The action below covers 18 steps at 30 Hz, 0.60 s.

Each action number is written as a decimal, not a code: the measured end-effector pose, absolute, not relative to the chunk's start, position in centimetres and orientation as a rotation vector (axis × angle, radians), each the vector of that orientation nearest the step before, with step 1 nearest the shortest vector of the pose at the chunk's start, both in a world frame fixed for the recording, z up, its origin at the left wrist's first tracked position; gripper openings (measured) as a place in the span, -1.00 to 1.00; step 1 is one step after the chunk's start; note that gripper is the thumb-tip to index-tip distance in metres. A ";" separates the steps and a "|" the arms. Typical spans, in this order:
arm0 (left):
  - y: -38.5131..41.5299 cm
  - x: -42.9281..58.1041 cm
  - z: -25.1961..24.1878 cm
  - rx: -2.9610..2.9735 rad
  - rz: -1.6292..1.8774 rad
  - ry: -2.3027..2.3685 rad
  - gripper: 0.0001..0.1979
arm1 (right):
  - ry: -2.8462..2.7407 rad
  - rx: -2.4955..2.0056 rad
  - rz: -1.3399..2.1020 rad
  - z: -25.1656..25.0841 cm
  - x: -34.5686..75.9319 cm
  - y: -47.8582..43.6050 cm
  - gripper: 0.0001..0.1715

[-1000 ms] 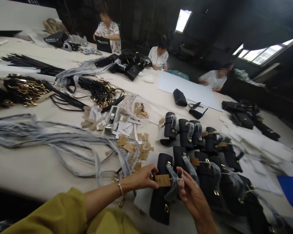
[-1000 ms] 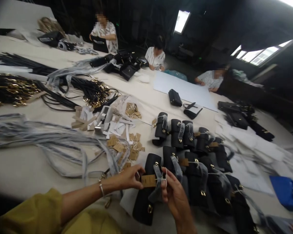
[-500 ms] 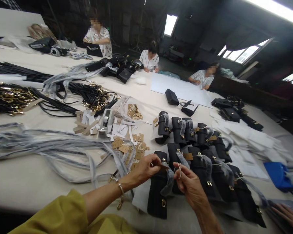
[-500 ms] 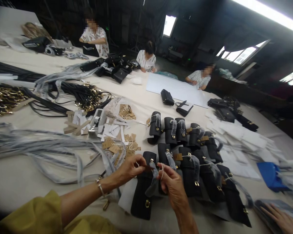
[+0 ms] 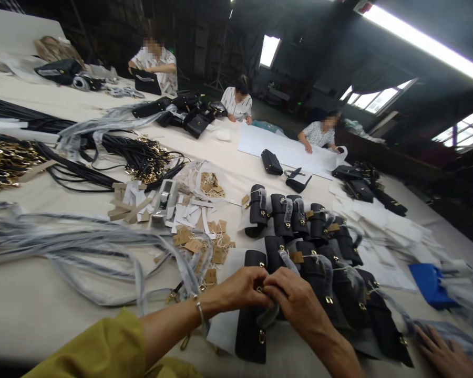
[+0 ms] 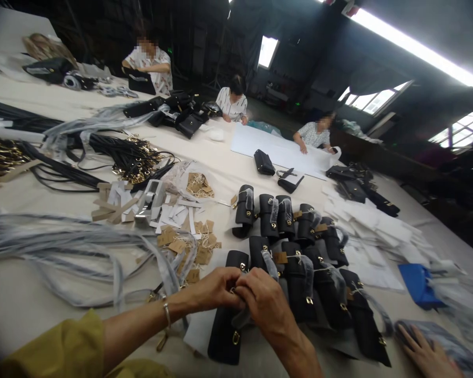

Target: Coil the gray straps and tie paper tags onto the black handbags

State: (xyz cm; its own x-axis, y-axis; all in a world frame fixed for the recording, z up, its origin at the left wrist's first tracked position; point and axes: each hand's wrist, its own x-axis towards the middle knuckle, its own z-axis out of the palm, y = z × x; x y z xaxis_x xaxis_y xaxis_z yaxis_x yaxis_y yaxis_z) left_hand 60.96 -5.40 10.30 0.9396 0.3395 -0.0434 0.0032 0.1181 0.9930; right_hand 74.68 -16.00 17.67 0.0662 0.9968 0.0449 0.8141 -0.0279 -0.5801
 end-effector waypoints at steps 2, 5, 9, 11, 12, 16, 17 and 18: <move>-5.0 60.5 10.6 1.431 0.224 0.278 -0.78 | -1.803 -1.854 0.515 17.9 74.6 -15.9 -0.79; -4.3 59.7 11.1 1.595 0.377 0.274 -0.82 | -1.714 -1.823 0.558 17.8 75.0 -15.7 -0.79; -3.5 58.4 10.5 1.981 0.491 0.274 -0.80 | -1.427 -1.890 0.530 16.8 76.2 -15.8 -0.80; -3.4 57.7 9.5 2.130 0.419 0.261 -0.80 | -1.266 -1.934 0.469 16.0 76.5 -15.9 -0.76; -3.4 57.4 9.0 2.168 0.367 0.264 -0.83 | -1.188 -1.947 0.430 15.8 76.6 -16.0 -0.73; -4.1 57.0 8.0 2.051 0.287 0.367 -0.72 | -1.003 -1.886 0.278 16.3 76.1 -15.4 -0.70; -4.2 57.1 8.2 1.982 0.304 0.394 -0.68 | -0.999 -1.848 0.234 16.8 75.8 -15.0 -0.72; -4.4 57.4 8.5 1.912 0.315 0.409 -0.66 | -1.003 -1.814 0.178 17.3 75.6 -14.5 -0.74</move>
